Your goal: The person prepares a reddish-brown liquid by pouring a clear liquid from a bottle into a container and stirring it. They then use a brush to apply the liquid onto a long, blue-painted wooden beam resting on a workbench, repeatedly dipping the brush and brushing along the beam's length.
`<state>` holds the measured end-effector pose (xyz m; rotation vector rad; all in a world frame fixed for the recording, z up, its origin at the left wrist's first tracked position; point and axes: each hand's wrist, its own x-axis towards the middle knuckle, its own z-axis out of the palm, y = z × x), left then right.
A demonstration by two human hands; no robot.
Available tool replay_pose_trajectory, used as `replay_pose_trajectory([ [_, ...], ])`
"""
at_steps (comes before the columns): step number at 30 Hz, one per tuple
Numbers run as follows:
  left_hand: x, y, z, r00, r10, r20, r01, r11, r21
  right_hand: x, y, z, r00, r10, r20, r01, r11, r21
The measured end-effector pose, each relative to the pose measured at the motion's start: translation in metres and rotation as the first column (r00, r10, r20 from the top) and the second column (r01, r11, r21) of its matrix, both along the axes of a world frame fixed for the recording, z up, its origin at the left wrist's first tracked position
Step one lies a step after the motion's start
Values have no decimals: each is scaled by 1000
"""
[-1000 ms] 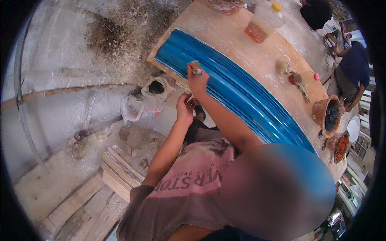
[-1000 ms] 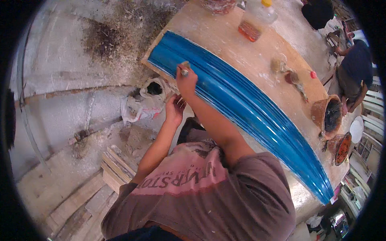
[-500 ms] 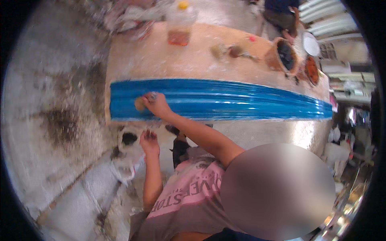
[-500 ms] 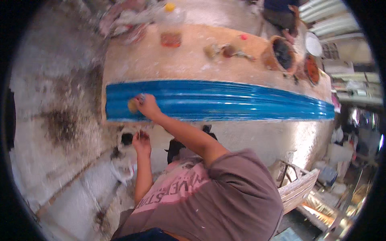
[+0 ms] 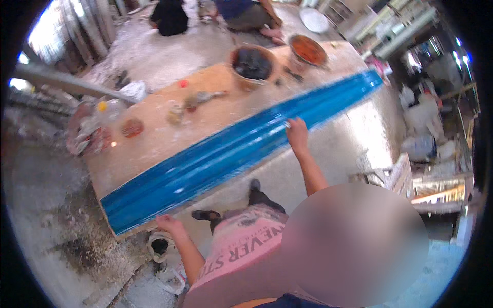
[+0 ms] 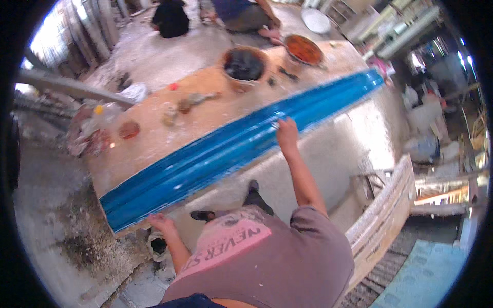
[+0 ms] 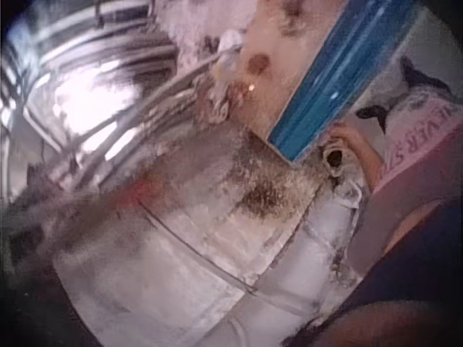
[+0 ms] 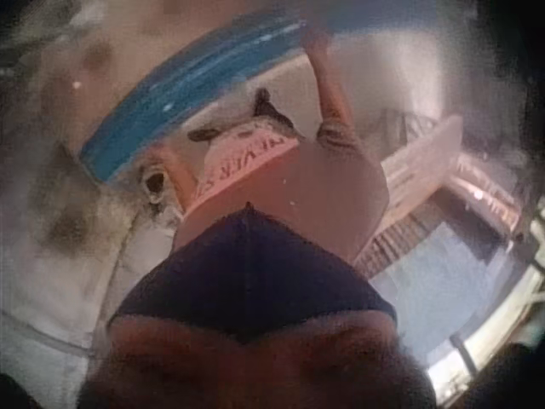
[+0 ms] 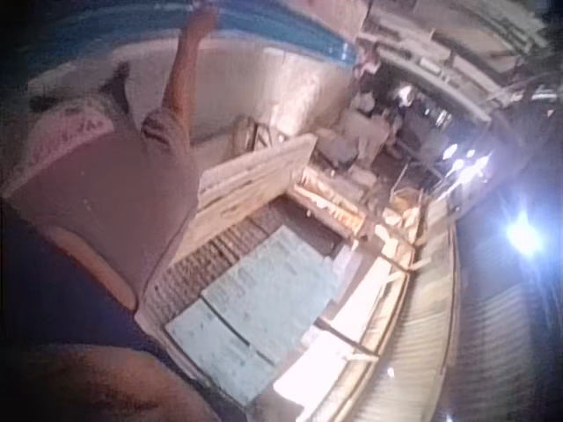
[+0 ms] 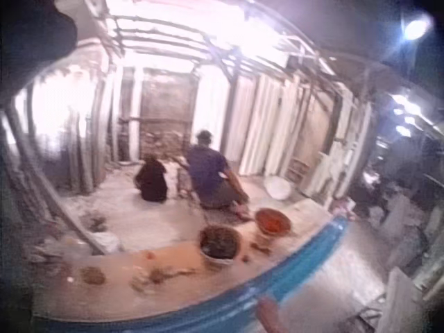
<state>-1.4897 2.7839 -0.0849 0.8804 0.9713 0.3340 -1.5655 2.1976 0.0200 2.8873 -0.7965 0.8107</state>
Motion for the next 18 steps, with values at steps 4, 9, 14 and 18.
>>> replay_pose_trajectory([
  [4,-6,-66,15,998,-67,21,67,997,31,2,8,19,980,37,194,-146,795,589],
  [9,-15,-116,1,973,62,-222,-39,993,110,-2,43,-6,939,244,241,-315,335,888],
  [14,-14,-187,43,998,-60,-23,63,983,172,-41,-102,-32,985,-46,169,-130,453,882],
  [18,10,-211,60,989,-142,45,128,967,221,-75,-244,-9,934,-357,-9,313,806,502],
])
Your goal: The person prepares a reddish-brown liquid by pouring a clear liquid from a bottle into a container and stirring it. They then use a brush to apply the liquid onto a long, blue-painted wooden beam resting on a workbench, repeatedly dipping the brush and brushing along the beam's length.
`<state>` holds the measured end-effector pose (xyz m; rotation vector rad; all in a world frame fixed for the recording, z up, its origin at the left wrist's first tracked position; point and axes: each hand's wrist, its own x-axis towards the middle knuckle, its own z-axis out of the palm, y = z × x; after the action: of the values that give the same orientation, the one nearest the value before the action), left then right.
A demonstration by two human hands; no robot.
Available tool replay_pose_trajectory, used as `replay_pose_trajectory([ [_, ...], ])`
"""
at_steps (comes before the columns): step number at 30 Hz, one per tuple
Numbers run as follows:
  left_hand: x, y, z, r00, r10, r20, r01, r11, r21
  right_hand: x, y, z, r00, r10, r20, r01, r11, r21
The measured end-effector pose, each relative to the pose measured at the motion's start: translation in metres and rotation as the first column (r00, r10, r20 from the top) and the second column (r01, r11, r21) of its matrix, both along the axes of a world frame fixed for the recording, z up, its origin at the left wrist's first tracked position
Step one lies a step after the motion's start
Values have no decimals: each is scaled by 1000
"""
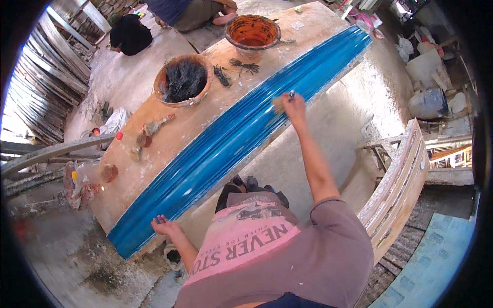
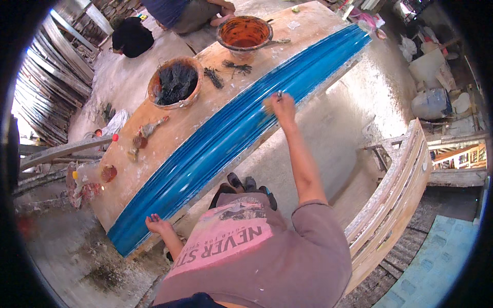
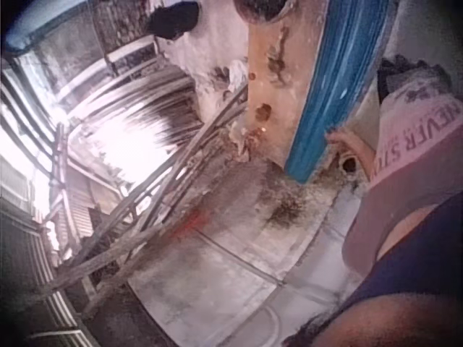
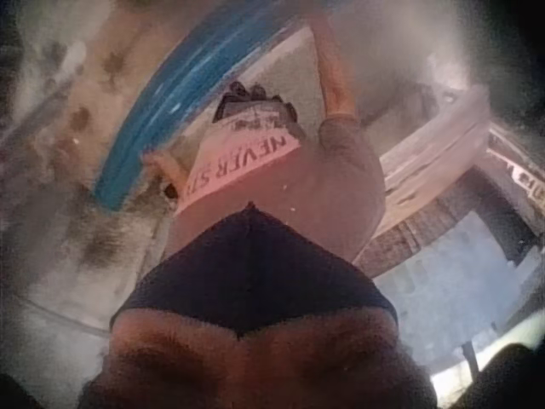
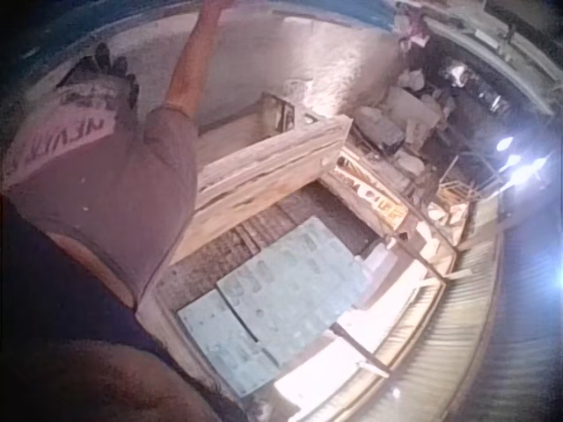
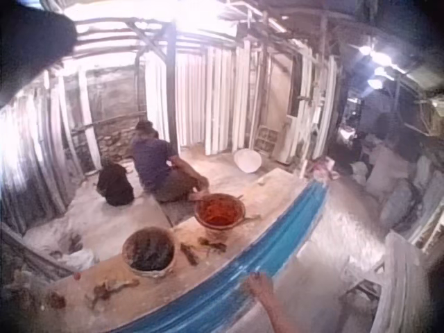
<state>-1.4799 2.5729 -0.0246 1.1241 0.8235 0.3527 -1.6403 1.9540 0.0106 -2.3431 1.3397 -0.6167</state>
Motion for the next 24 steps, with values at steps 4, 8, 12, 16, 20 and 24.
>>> replay_pose_trajectory([
  [4,29,-42,15,998,-6,58,5,1000,19,20,2,33,973,171,153,-131,962,-241],
  [8,50,-94,9,994,-54,92,60,996,-66,76,113,60,751,366,549,-642,600,478],
  [12,53,-156,15,971,-179,159,200,971,-128,94,132,14,718,568,402,-693,633,346],
  [16,27,-206,34,875,-456,162,465,885,-19,73,48,-18,819,354,451,-527,775,349],
  [20,-5,-240,38,821,-560,109,560,828,31,40,-65,-4,902,259,347,-354,902,247],
  [24,-24,-279,38,860,-506,70,505,862,34,17,-206,4,960,250,123,-251,968,-7],
])
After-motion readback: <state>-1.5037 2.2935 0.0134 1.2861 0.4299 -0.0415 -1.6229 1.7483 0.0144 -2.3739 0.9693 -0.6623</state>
